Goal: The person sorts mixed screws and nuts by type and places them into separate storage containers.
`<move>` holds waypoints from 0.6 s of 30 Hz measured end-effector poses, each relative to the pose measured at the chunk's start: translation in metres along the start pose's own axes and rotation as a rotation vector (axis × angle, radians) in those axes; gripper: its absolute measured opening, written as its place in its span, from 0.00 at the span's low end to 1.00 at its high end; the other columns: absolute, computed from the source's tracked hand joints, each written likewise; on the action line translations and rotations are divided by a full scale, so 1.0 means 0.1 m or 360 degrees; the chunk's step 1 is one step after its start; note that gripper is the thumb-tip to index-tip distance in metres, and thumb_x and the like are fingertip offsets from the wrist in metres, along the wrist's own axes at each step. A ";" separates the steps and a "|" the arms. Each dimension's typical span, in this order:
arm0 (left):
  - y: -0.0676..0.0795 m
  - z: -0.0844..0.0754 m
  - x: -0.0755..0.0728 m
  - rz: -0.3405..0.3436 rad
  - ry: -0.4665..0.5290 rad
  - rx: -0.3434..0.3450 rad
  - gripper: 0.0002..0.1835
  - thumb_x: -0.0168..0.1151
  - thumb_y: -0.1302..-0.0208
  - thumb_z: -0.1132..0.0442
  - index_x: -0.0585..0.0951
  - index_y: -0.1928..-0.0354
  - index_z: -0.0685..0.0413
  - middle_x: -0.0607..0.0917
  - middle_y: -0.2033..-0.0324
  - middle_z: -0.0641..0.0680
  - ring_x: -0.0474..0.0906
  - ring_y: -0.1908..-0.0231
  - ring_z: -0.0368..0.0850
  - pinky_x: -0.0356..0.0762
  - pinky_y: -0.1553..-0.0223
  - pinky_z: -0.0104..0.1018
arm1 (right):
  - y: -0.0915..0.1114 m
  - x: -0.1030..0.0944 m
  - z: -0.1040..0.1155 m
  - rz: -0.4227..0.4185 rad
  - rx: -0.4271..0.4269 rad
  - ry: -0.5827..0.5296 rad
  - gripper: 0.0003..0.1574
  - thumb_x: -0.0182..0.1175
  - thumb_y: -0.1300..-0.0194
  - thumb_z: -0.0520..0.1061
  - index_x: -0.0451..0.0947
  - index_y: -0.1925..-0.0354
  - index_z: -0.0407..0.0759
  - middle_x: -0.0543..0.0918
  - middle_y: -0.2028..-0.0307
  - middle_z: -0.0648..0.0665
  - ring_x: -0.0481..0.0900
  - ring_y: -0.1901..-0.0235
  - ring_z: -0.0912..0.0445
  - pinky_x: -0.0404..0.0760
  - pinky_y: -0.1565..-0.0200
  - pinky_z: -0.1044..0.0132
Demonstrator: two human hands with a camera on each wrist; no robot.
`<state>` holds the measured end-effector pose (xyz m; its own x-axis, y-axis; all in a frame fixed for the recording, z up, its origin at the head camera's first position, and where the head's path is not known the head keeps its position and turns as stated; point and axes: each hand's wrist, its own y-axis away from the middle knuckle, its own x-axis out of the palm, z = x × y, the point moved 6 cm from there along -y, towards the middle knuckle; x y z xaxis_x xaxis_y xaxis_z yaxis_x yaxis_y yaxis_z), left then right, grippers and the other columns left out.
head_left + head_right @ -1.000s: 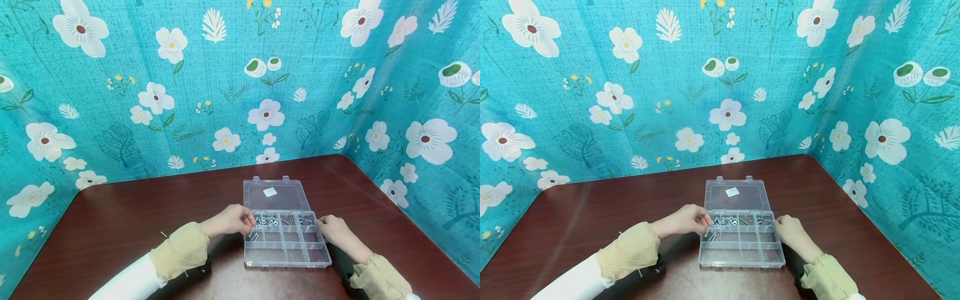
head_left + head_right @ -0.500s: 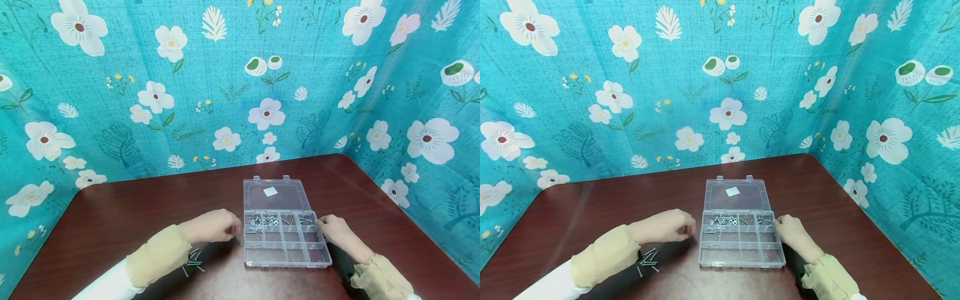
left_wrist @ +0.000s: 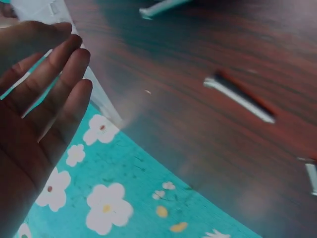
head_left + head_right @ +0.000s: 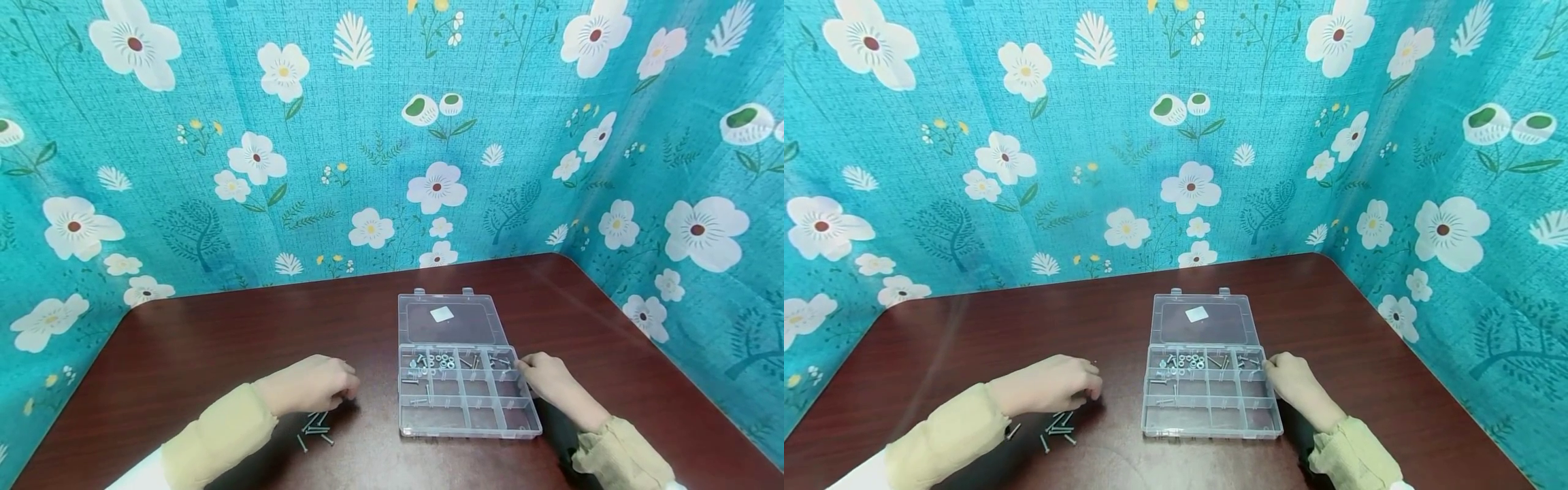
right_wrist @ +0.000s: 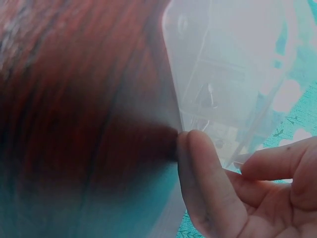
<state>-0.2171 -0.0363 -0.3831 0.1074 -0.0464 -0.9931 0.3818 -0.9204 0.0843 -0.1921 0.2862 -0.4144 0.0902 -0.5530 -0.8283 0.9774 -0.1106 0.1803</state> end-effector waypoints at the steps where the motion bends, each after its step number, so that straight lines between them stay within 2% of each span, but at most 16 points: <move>1: 0.04 0.01 0.01 -0.0005 -0.0018 0.0014 0.09 0.66 0.52 0.70 0.81 0.73 0.45 0.78 0.76 0.40 0.73 0.73 0.31 0.73 0.71 0.23 | 0.00 0.00 0.00 -0.0003 -0.0003 0.0014 0.21 0.45 0.36 0.41 0.75 0.61 0.22 0.80 0.73 0.39 0.78 0.74 0.52 0.76 0.73 0.61; 6: 0.18 0.07 0.08 -0.0064 -0.0052 0.0026 0.11 0.65 0.55 0.71 0.80 0.76 0.45 0.77 0.77 0.39 0.71 0.76 0.30 0.70 0.74 0.23 | 0.00 0.00 0.00 0.0006 0.0001 0.0023 0.21 0.45 0.35 0.41 0.75 0.60 0.22 0.80 0.75 0.40 0.78 0.75 0.53 0.76 0.74 0.61; 9: 0.23 0.12 0.12 -0.0088 -0.0017 -0.0015 0.11 0.65 0.56 0.72 0.79 0.77 0.45 0.75 0.79 0.39 0.68 0.78 0.29 0.68 0.76 0.23 | 0.00 0.00 0.00 0.0011 0.0008 0.0002 0.21 0.45 0.35 0.41 0.75 0.60 0.22 0.79 0.76 0.41 0.78 0.76 0.53 0.76 0.74 0.61; 14: 0.27 0.18 0.20 -0.0081 0.0048 -0.0098 0.10 0.65 0.58 0.71 0.79 0.76 0.46 0.74 0.80 0.39 0.65 0.79 0.29 0.67 0.76 0.24 | -0.01 0.01 -0.01 0.0010 0.0015 -0.0037 0.21 0.45 0.36 0.41 0.75 0.61 0.21 0.79 0.74 0.40 0.78 0.73 0.51 0.77 0.73 0.61; 18: 0.28 0.20 0.23 -0.0090 0.0074 -0.0121 0.11 0.63 0.60 0.73 0.78 0.77 0.47 0.73 0.81 0.40 0.65 0.79 0.30 0.67 0.77 0.24 | -0.01 0.01 -0.02 0.0009 0.0018 -0.0054 0.20 0.45 0.36 0.40 0.75 0.62 0.22 0.77 0.76 0.42 0.77 0.74 0.53 0.78 0.73 0.61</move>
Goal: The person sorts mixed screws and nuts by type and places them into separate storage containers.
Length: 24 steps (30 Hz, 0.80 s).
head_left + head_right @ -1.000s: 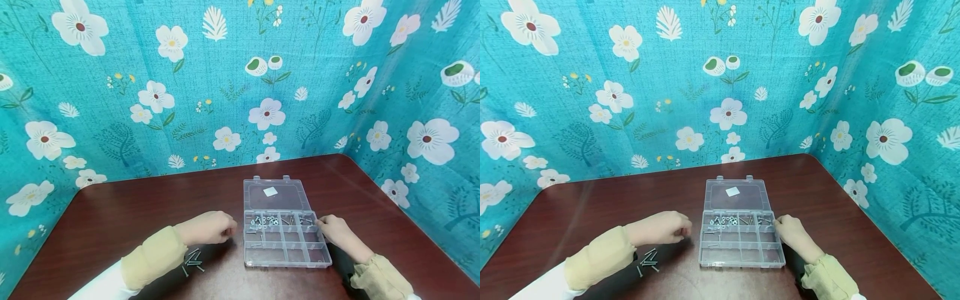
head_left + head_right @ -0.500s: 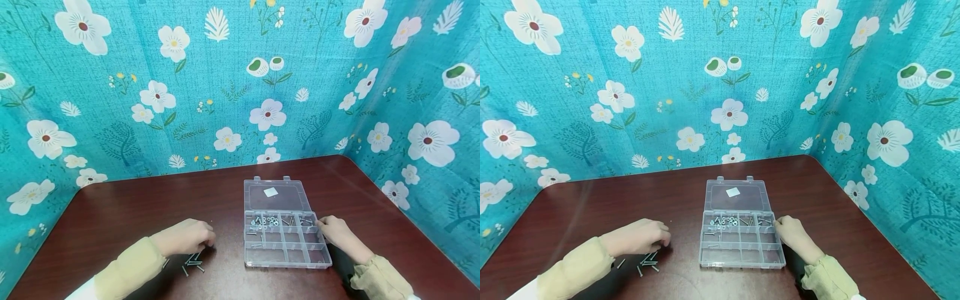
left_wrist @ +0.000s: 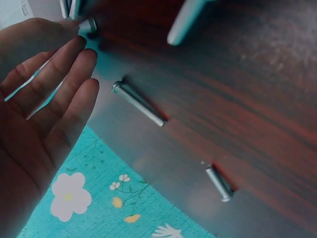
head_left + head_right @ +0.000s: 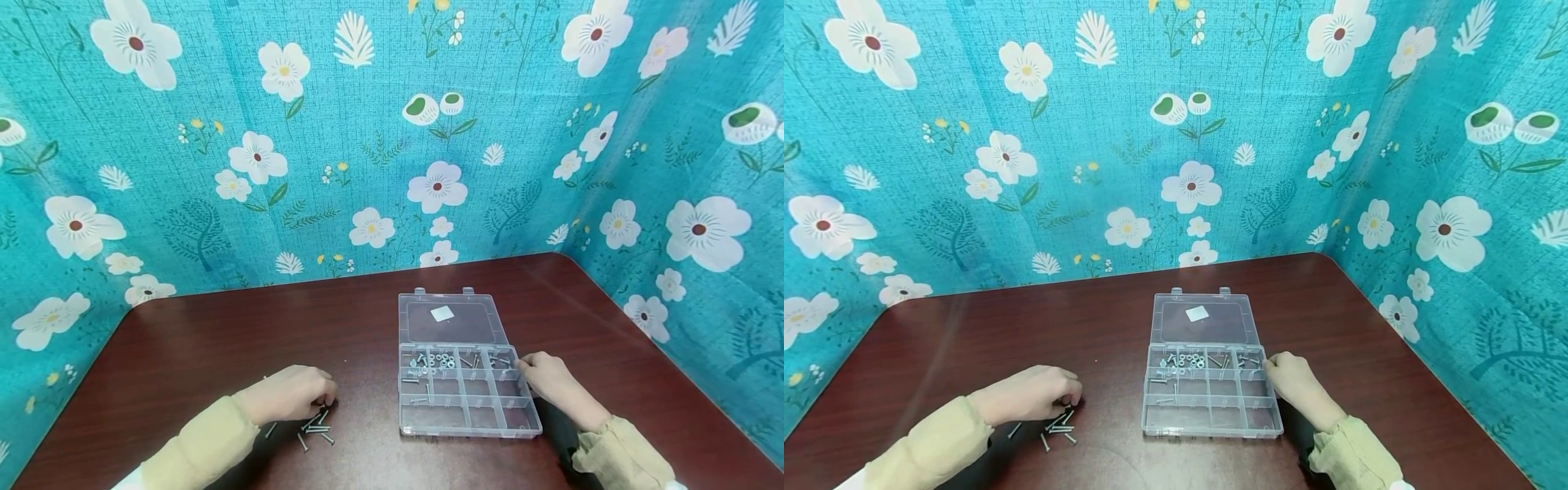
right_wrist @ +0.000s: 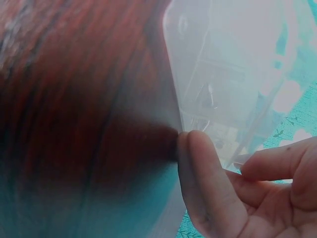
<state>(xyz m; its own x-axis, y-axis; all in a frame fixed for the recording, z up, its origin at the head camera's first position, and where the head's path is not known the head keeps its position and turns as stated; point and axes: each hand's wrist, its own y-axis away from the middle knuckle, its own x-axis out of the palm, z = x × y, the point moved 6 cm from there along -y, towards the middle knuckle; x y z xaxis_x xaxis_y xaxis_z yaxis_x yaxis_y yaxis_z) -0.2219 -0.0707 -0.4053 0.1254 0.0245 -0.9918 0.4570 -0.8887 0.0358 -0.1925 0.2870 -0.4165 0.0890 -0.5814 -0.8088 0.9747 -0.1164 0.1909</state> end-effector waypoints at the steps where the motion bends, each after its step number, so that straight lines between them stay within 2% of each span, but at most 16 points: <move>1: 0.00 0.00 0.01 -0.0003 0.0012 -0.0006 0.11 0.63 0.60 0.74 0.77 0.78 0.47 0.72 0.81 0.40 0.64 0.80 0.30 0.66 0.77 0.24 | 0.00 0.00 0.00 -0.0004 -0.0003 0.0007 0.20 0.45 0.36 0.40 0.76 0.63 0.23 0.77 0.77 0.43 0.77 0.75 0.53 0.77 0.74 0.62; 12: -0.06 0.02 0.03 0.0061 0.0184 -0.0077 0.14 0.59 0.61 0.78 0.75 0.81 0.49 0.70 0.82 0.40 0.63 0.80 0.32 0.64 0.79 0.22 | 0.01 0.00 0.00 -0.0027 -0.0006 0.0046 0.18 0.46 0.35 0.41 0.77 0.69 0.28 0.70 0.84 0.47 0.71 0.80 0.56 0.72 0.76 0.64; 19: -0.16 -0.05 -0.06 0.0023 0.0172 0.0025 0.13 0.59 0.60 0.78 0.75 0.79 0.50 0.70 0.81 0.40 0.63 0.79 0.32 0.64 0.78 0.21 | 0.00 0.00 -0.01 -0.0028 -0.0018 0.0012 0.19 0.46 0.35 0.41 0.77 0.65 0.24 0.73 0.80 0.46 0.75 0.77 0.55 0.77 0.74 0.63; 24: -0.28 -0.13 -0.12 0.0020 0.0129 0.0076 0.12 0.61 0.58 0.76 0.75 0.78 0.49 0.70 0.80 0.41 0.63 0.78 0.32 0.63 0.77 0.21 | -0.01 0.01 -0.02 -0.0023 -0.0016 -0.0003 0.19 0.46 0.36 0.40 0.76 0.64 0.24 0.74 0.79 0.44 0.76 0.76 0.54 0.78 0.74 0.63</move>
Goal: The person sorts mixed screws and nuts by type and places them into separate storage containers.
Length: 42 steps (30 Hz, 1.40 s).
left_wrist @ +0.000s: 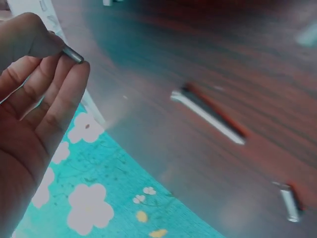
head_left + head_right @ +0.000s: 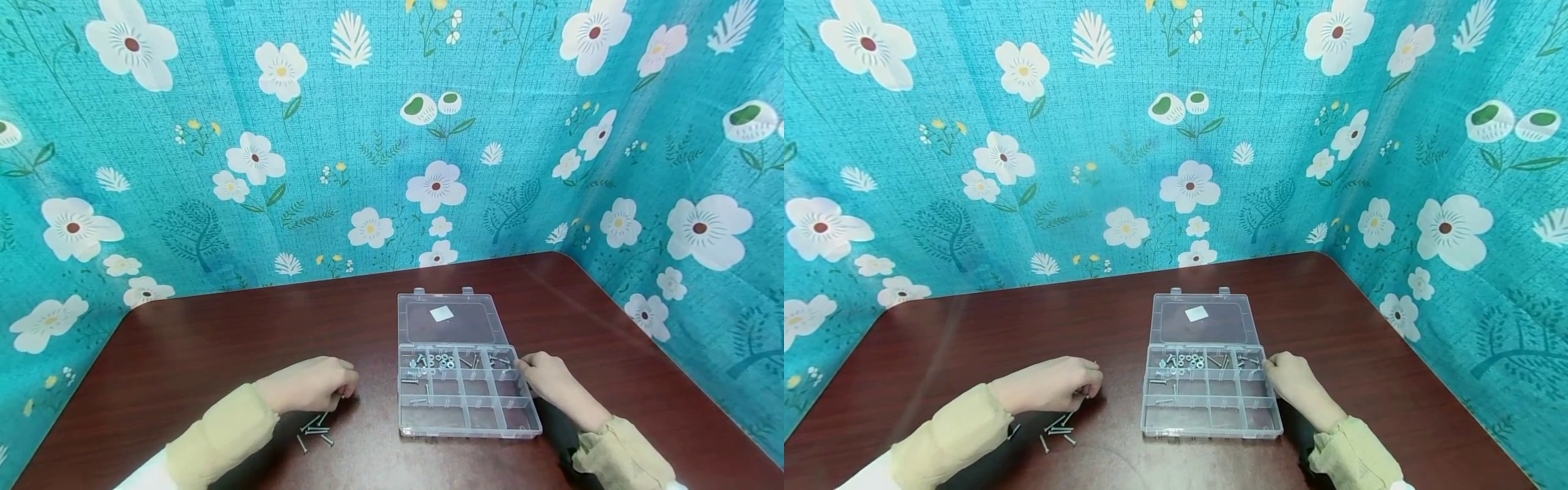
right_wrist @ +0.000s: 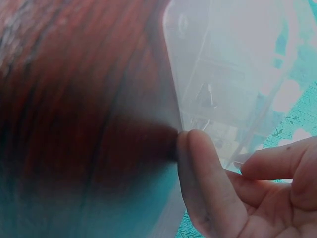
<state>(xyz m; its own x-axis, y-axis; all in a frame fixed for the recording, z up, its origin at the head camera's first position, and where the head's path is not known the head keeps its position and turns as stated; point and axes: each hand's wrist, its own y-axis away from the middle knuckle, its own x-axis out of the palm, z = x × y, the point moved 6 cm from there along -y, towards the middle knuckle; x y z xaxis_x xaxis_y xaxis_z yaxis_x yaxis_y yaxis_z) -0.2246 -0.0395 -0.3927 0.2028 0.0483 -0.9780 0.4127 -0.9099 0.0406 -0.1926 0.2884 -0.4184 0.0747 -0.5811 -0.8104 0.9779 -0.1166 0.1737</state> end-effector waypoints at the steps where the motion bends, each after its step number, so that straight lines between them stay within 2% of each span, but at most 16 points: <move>1: -0.03 -0.02 -0.01 0.0004 -0.0004 0.0009 0.12 0.61 0.57 0.76 0.75 0.77 0.49 0.70 0.80 0.41 0.63 0.78 0.32 0.63 0.76 0.21 | 0.00 0.00 0.00 0.0002 0.0005 -0.0007 0.19 0.46 0.36 0.40 0.76 0.63 0.23 0.75 0.79 0.44 0.77 0.75 0.54 0.78 0.74 0.63; 11: -0.35 -0.22 -0.07 0.0009 -0.0060 0.0116 0.09 0.62 0.54 0.74 0.79 0.75 0.50 0.72 0.80 0.41 0.66 0.78 0.33 0.64 0.75 0.19 | 0.01 0.02 0.00 0.0021 0.0027 -0.0040 0.20 0.46 0.35 0.40 0.74 0.61 0.21 0.76 0.76 0.42 0.77 0.76 0.54 0.78 0.74 0.61; 15: -0.47 -0.26 -0.10 -0.0028 0.0084 0.0094 0.08 0.61 0.54 0.74 0.79 0.75 0.52 0.72 0.80 0.42 0.65 0.77 0.33 0.64 0.75 0.19 | 0.00 0.02 -0.01 0.0018 0.0027 -0.0036 0.20 0.46 0.35 0.40 0.75 0.62 0.22 0.76 0.77 0.42 0.77 0.76 0.53 0.78 0.74 0.61; 21: -0.67 -0.27 -0.11 -0.0089 0.0475 -0.0058 0.06 0.61 0.55 0.74 0.79 0.75 0.55 0.72 0.83 0.42 0.65 0.79 0.32 0.65 0.78 0.20 | 0.00 0.02 -0.02 0.0027 0.0028 -0.0023 0.20 0.45 0.35 0.40 0.75 0.61 0.22 0.77 0.75 0.41 0.78 0.74 0.52 0.78 0.74 0.61; 27: -0.83 -0.22 -0.08 -0.0160 0.0675 -0.0288 0.06 0.64 0.57 0.72 0.79 0.77 0.55 0.73 0.84 0.41 0.66 0.80 0.31 0.67 0.76 0.22 | 0.01 0.02 -0.02 0.0034 0.0045 -0.0029 0.20 0.45 0.36 0.40 0.75 0.61 0.22 0.76 0.78 0.43 0.77 0.76 0.54 0.78 0.74 0.62; 32: -0.88 -0.16 -0.03 -0.0183 0.0757 -0.0442 0.05 0.64 0.56 0.72 0.80 0.75 0.57 0.75 0.83 0.43 0.68 0.79 0.32 0.68 0.75 0.24 | 0.01 0.01 0.00 0.0036 0.0043 -0.0040 0.20 0.45 0.36 0.40 0.75 0.61 0.22 0.76 0.77 0.43 0.77 0.76 0.54 0.79 0.73 0.61; 35: -0.88 -0.12 -0.02 -0.0182 0.0763 -0.0483 0.05 0.63 0.55 0.72 0.80 0.73 0.57 0.75 0.82 0.43 0.68 0.78 0.33 0.68 0.75 0.25 | 0.01 0.01 0.01 0.0034 0.0035 -0.0030 0.20 0.45 0.36 0.40 0.75 0.61 0.22 0.77 0.76 0.42 0.78 0.76 0.54 0.79 0.74 0.61; 38: -0.85 -0.10 -0.04 -0.0180 0.0762 -0.0458 0.05 0.62 0.53 0.72 0.80 0.72 0.57 0.75 0.81 0.44 0.68 0.78 0.34 0.68 0.75 0.25 | 0.00 0.00 0.01 0.0026 0.0019 0.0004 0.20 0.45 0.35 0.40 0.75 0.61 0.22 0.78 0.76 0.42 0.78 0.75 0.53 0.78 0.74 0.61; 42: -0.74 -0.13 -0.08 -0.0122 0.0643 -0.0316 0.05 0.61 0.51 0.73 0.79 0.73 0.56 0.74 0.81 0.43 0.68 0.78 0.34 0.68 0.75 0.24 | -0.01 0.00 0.00 0.0014 0.0014 0.0057 0.20 0.45 0.35 0.41 0.76 0.63 0.24 0.78 0.77 0.44 0.77 0.77 0.54 0.75 0.75 0.62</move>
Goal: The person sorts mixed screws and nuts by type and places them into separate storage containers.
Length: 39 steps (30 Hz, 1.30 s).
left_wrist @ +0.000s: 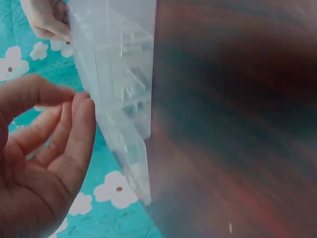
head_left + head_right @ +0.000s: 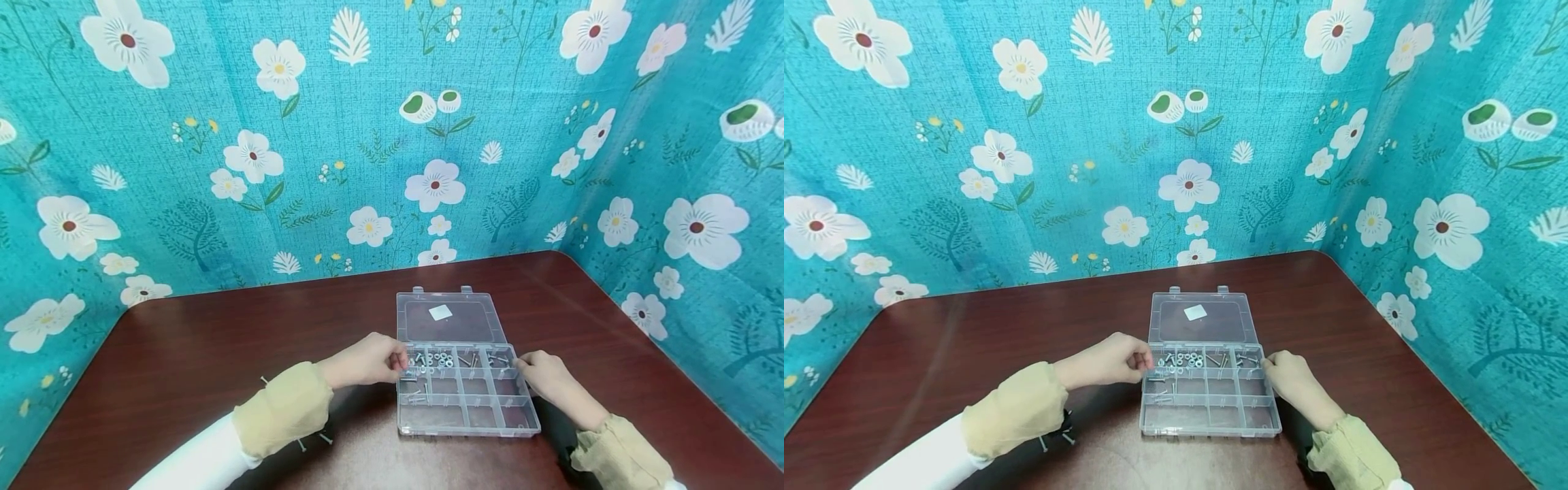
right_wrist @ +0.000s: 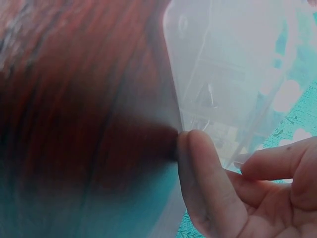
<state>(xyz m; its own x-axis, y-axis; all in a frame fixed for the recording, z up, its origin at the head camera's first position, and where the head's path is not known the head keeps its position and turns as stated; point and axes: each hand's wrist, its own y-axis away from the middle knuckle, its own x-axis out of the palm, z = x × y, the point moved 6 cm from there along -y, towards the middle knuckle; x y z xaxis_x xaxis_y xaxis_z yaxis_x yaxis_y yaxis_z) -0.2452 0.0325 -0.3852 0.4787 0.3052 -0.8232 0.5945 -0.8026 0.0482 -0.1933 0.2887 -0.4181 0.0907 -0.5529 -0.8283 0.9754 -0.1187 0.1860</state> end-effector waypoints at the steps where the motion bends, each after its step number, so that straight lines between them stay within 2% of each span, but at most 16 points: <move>1: 0.05 -0.01 -0.01 0.0029 -0.0053 0.0032 0.05 0.61 0.51 0.72 0.79 0.74 0.55 0.74 0.81 0.42 0.68 0.78 0.33 0.68 0.75 0.24 | 0.00 0.00 0.00 0.0002 0.0006 -0.0007 0.20 0.45 0.35 0.41 0.76 0.63 0.24 0.78 0.78 0.44 0.77 0.77 0.54 0.75 0.75 0.62; 6: 0.32 -0.02 -0.02 0.0157 -0.0365 0.0137 0.07 0.61 0.51 0.71 0.81 0.75 0.50 0.75 0.82 0.39 0.67 0.80 0.31 0.68 0.77 0.22 | -0.01 0.00 0.00 0.0001 0.0014 -0.0031 0.20 0.45 0.35 0.41 0.76 0.64 0.24 0.78 0.78 0.44 0.77 0.77 0.54 0.76 0.75 0.62; 11: 0.54 0.03 -0.06 0.0137 -0.0578 0.0174 0.09 0.60 0.53 0.74 0.80 0.79 0.50 0.74 0.83 0.40 0.65 0.81 0.32 0.67 0.77 0.22 | 0.00 0.01 -0.01 0.0020 0.0021 -0.0035 0.20 0.44 0.34 0.41 0.76 0.64 0.24 0.77 0.78 0.44 0.77 0.77 0.54 0.76 0.74 0.62; 18: 0.73 0.17 -0.09 0.0092 -0.0580 0.0090 0.15 0.58 0.57 0.80 0.77 0.85 0.51 0.72 0.86 0.41 0.63 0.83 0.32 0.65 0.80 0.23 | 0.00 0.01 -0.02 0.0012 0.0008 -0.0023 0.20 0.45 0.35 0.41 0.76 0.63 0.24 0.77 0.80 0.45 0.77 0.78 0.55 0.75 0.75 0.63; 25: 0.84 0.25 -0.08 0.0047 -0.0515 -0.0045 0.13 0.59 0.59 0.80 0.77 0.85 0.53 0.73 0.86 0.43 0.63 0.85 0.33 0.65 0.82 0.24 | 0.01 0.00 -0.01 0.0005 0.0006 -0.0031 0.19 0.45 0.36 0.41 0.76 0.65 0.24 0.77 0.80 0.45 0.76 0.78 0.55 0.76 0.75 0.63; 30: 0.88 0.29 -0.04 0.0056 -0.0495 -0.0061 0.13 0.60 0.62 0.80 0.76 0.86 0.53 0.71 0.86 0.42 0.62 0.85 0.33 0.65 0.82 0.24 | 0.01 0.00 0.00 0.0005 0.0014 -0.0046 0.19 0.45 0.36 0.41 0.76 0.64 0.24 0.76 0.80 0.45 0.76 0.77 0.55 0.76 0.74 0.63; 39: 0.91 0.30 0.00 0.0009 -0.0506 -0.0056 0.15 0.55 0.69 0.81 0.74 0.88 0.51 0.70 0.87 0.40 0.59 0.85 0.33 0.62 0.83 0.24 | 0.01 0.01 0.01 0.0015 0.0025 -0.0045 0.20 0.45 0.36 0.40 0.75 0.62 0.23 0.76 0.78 0.44 0.77 0.76 0.53 0.78 0.74 0.62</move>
<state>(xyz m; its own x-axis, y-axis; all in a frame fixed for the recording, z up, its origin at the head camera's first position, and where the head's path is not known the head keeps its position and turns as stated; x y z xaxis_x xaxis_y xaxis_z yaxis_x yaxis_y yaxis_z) -0.2105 -0.0564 -0.3981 0.2594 0.1210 -0.9582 0.6170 -0.7840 0.0680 -0.1927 0.2877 -0.4182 0.0936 -0.5771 -0.8113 0.9712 -0.1263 0.2019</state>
